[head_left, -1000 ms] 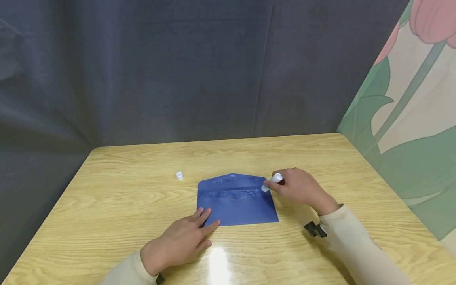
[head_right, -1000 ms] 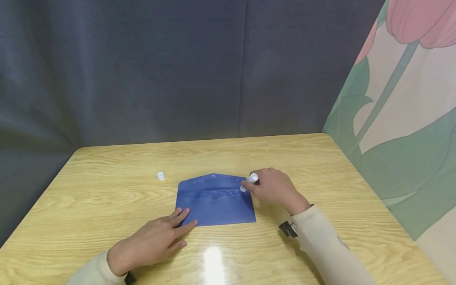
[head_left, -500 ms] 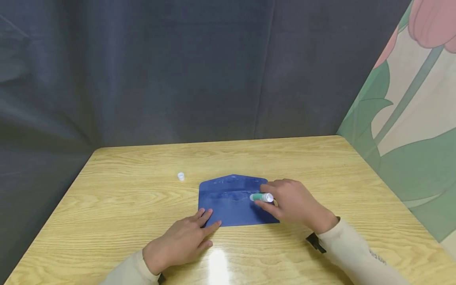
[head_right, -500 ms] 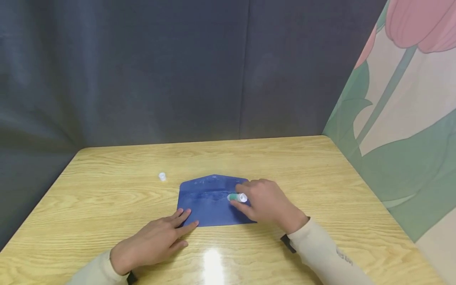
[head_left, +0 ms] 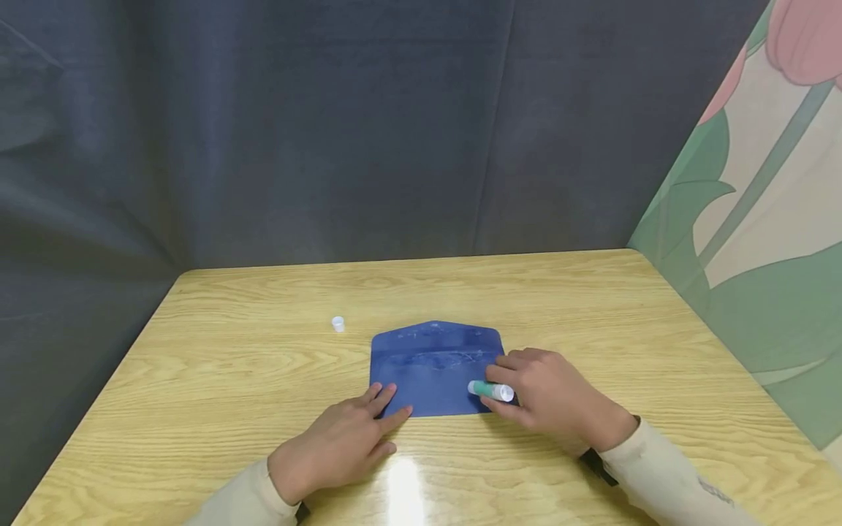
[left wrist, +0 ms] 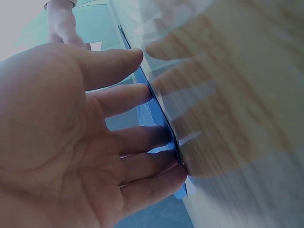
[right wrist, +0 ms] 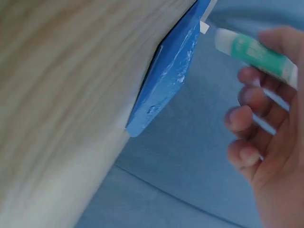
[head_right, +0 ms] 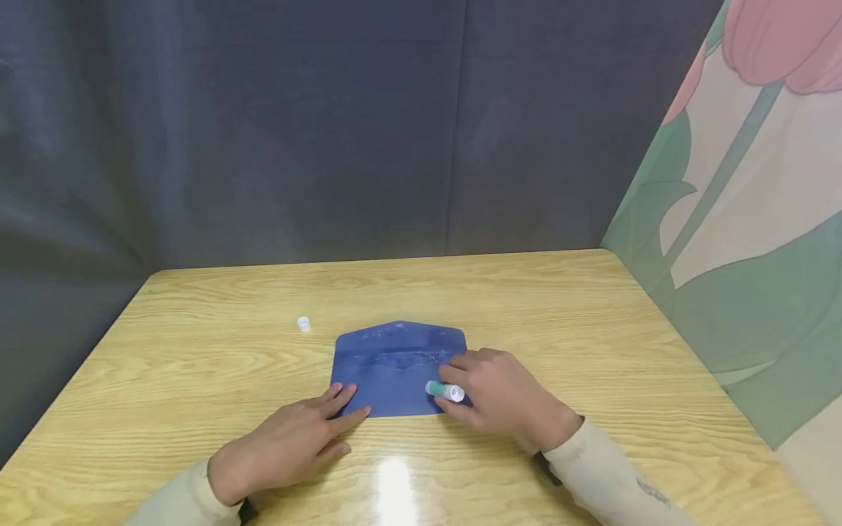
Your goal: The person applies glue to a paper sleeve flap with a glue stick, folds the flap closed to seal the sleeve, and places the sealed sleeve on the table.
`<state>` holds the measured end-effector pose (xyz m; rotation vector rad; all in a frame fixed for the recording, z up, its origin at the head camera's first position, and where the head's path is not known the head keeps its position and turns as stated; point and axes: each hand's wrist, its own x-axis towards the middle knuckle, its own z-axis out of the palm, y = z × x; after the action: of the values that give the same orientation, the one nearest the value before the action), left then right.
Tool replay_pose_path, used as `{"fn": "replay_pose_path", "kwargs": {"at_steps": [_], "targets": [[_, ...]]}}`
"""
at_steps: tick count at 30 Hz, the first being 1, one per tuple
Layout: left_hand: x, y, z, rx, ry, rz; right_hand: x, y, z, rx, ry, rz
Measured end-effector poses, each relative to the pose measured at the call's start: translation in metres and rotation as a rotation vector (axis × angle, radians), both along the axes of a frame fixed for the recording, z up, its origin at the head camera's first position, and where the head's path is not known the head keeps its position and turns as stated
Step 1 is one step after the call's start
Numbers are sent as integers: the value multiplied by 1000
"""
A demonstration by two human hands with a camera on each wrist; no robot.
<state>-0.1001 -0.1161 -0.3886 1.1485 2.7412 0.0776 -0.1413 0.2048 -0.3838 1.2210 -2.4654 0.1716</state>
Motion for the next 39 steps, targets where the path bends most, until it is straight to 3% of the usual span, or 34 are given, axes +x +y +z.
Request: {"fn": "replay_pose_path", "kwargs": {"at_steps": [8, 13, 18, 21, 25, 28, 31, 34, 39], "targets": [[-1, 0, 1, -5, 14, -8, 9, -7, -5, 99, 117, 194], [-8, 3, 0, 52, 57, -16, 14, -11, -5, 66, 44, 230], [-23, 5, -2, 149, 146, -1, 15, -13, -6, 35, -17, 241], [-35, 4, 0, 235, 228, 33, 16, -15, -7, 30, -15, 262], [-53, -1, 3, 277, 287, 160, 17, -17, -9, 21, -11, 275], [-65, -4, 2, 278, 238, 272, 17, -19, -10, 13, -10, 282], [-72, -3, 2, 269, 183, 342, 17, -19, -10, 6, -10, 286], [-76, -2, 1, 253, 132, 363, 17, -19, -10, 5, -10, 283], [-78, 0, -2, 237, 32, 339, 17, -18, -9, 11, -4, 275]]}}
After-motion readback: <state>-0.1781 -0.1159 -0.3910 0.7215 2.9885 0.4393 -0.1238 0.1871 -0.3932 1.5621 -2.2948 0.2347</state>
